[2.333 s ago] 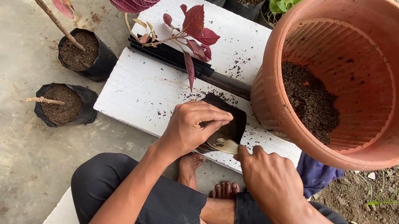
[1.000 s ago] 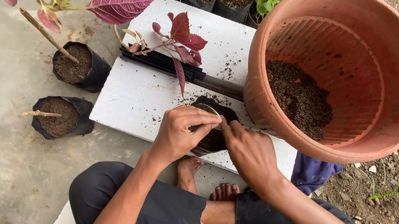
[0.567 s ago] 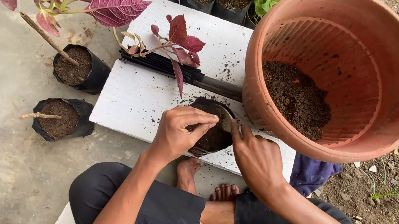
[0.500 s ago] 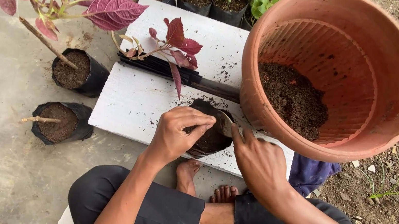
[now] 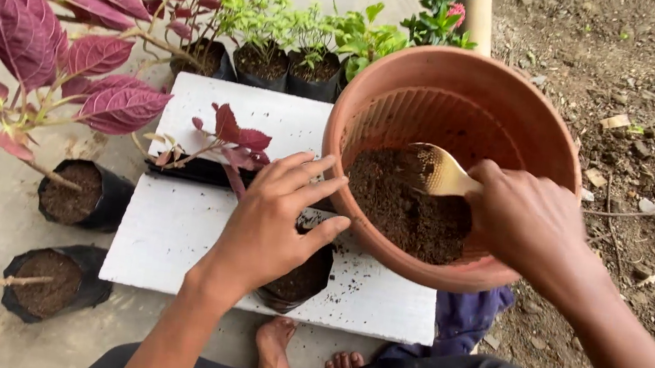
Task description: The person scoops soil from a large terracotta pot using a small plastic scoop and pours it into black plastic nursery bags containing plant cuttings. They then use the scoop to press the soil down around the cuttings to secure them in place.
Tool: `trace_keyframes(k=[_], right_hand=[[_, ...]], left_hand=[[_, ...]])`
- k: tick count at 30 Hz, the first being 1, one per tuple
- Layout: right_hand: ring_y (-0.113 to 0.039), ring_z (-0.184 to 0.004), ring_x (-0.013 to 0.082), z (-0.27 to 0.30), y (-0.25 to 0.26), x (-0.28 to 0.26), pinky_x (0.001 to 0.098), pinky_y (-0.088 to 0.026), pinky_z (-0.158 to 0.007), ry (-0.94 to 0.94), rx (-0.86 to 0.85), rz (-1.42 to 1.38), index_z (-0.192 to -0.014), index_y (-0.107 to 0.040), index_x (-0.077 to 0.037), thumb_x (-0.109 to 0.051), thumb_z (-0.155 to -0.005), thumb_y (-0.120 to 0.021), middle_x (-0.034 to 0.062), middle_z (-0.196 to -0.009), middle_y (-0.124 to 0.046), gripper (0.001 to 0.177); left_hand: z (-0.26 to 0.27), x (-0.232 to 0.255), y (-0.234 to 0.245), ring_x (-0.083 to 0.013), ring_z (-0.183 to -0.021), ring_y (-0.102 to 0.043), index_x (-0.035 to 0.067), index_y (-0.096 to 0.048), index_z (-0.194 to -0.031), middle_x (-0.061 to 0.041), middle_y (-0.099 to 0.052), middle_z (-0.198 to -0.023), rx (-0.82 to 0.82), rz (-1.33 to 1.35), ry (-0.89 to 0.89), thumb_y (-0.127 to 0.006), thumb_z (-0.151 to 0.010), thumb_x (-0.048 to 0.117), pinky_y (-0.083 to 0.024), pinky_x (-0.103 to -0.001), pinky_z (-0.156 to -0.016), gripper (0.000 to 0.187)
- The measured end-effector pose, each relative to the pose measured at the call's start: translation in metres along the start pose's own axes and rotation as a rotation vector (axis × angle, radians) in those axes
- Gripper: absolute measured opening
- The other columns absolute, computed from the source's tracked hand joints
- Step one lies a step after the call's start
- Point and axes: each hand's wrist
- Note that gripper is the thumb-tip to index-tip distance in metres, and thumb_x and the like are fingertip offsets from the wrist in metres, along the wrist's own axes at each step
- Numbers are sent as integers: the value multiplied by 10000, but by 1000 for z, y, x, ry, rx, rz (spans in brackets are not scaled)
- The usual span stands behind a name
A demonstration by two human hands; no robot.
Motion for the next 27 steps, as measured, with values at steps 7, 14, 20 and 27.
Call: trace_keyframes(k=[7,14,20,27], right_hand=[[-783,-957,287,-162,-103,-12,452,-602,-803,176,-33,211,-1202,-705,-142,-255,-994,-369,55,-951,-811,411],[-779,-947,229,-166,-124,-29,415,-613,-811,294,-189,296,-1096,-759,-172,-269,-954,-460,31,-933,-806,345],[-784,-918,228,-133,-90,-55,428,-618,-836,365,-304,244,-1058,-785,-199,-332,-938,-487,45,-906,-808,347],[-776,-1031,224,-131,-65,-52,408,-603,-850,335,-567,93,-1065,-823,-152,-379,-900,-433,75,-1024,-825,480]], left_hand=[[-26,-28,-31,-470,-1318,-540,105,-741,-1231,-178,-627,-1422,-98,4,70,-816,-798,353,-338,-771,-1035,504],[-25,-34,-36,-404,-1361,-540,156,-748,-1196,-147,-624,-1429,-149,14,95,-739,-829,533,-355,-721,-1082,527],[-26,-27,-32,-425,-1360,-532,120,-749,-1180,-178,-609,-1435,-160,29,105,-714,-848,535,-359,-710,-1084,532],[-25,-27,-35,-427,-1359,-541,129,-745,-1198,-173,-619,-1431,-121,41,88,-721,-846,501,-359,-711,-1087,512]])
Point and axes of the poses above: each hand's wrist, its own z-axis away from the middle knuckle, its own y-axis out of the back of the hand, x = y × z
